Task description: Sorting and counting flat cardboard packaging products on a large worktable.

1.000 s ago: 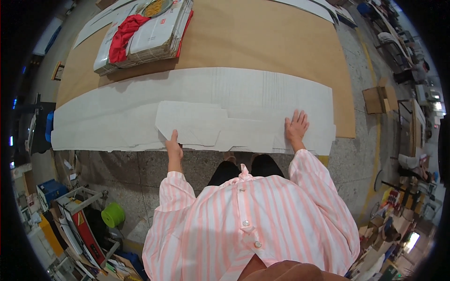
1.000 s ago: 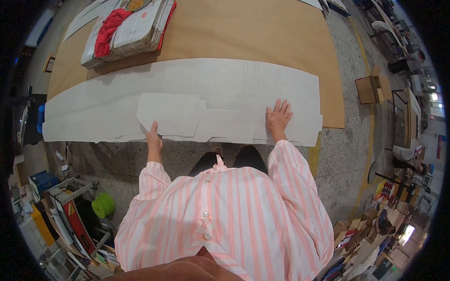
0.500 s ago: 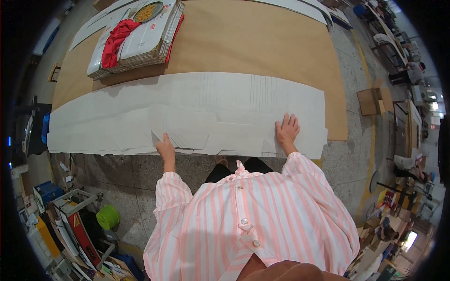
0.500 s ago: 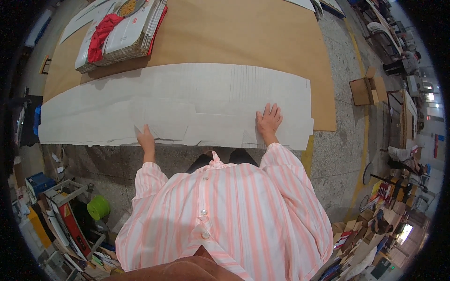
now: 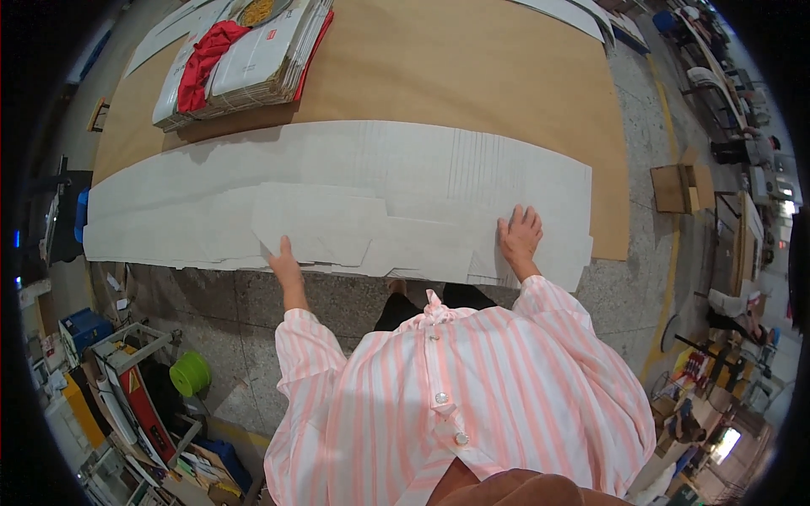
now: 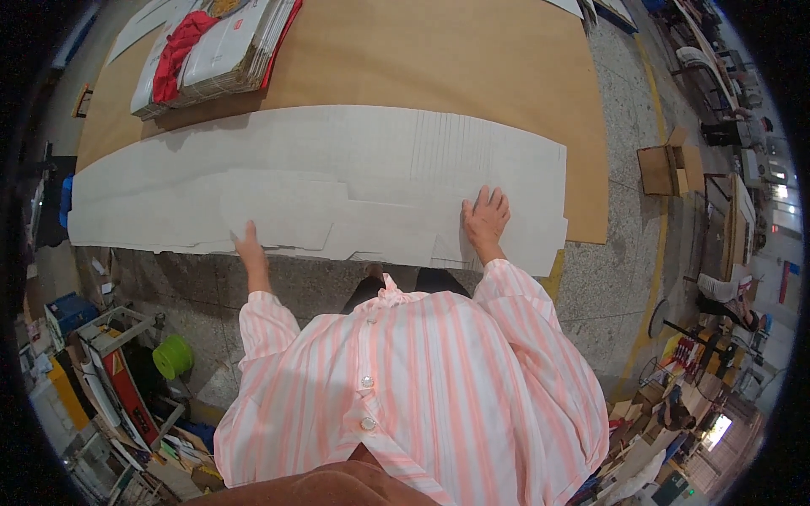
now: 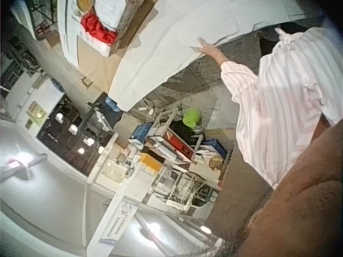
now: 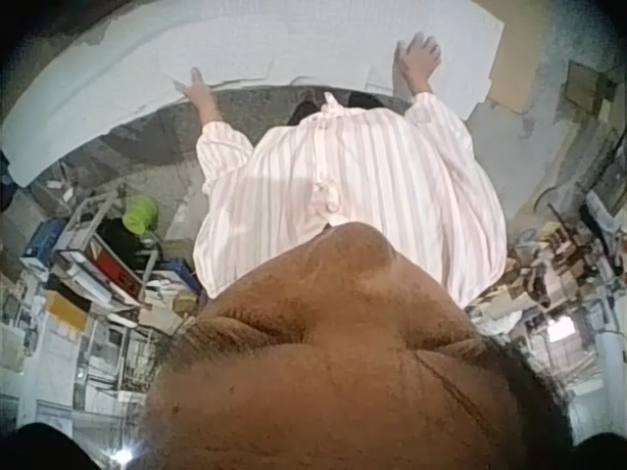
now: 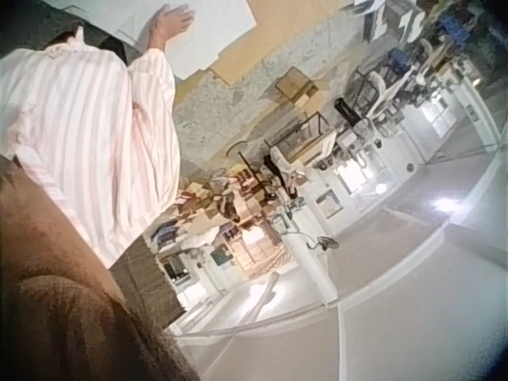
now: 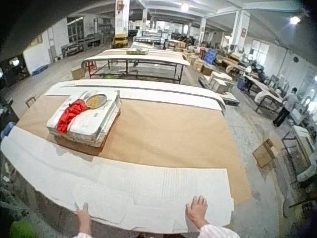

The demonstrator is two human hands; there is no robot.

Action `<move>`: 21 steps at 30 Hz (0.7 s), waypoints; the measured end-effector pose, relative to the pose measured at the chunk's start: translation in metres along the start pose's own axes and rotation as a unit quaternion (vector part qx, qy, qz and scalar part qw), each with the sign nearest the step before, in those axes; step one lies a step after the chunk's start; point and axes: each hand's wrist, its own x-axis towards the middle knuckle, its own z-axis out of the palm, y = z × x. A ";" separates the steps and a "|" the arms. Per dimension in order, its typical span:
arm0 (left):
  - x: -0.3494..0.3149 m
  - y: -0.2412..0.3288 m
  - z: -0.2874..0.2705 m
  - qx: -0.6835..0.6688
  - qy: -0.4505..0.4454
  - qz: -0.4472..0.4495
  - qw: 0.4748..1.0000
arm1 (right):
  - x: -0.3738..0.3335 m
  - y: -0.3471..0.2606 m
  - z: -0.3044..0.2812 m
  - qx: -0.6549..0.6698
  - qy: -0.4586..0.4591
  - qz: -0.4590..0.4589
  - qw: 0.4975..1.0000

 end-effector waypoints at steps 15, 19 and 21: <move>0.009 -0.011 -0.008 0.210 -0.033 -0.003 0.977 | -0.002 0.000 0.004 -0.005 0.007 0.003 1.000; 0.007 -0.010 0.001 0.382 -0.023 -0.058 0.922 | -0.002 0.002 0.007 -0.016 0.013 0.011 1.000; 0.003 -0.008 0.003 -0.003 0.032 0.004 0.999 | -0.003 0.002 0.009 -0.021 0.011 0.015 1.000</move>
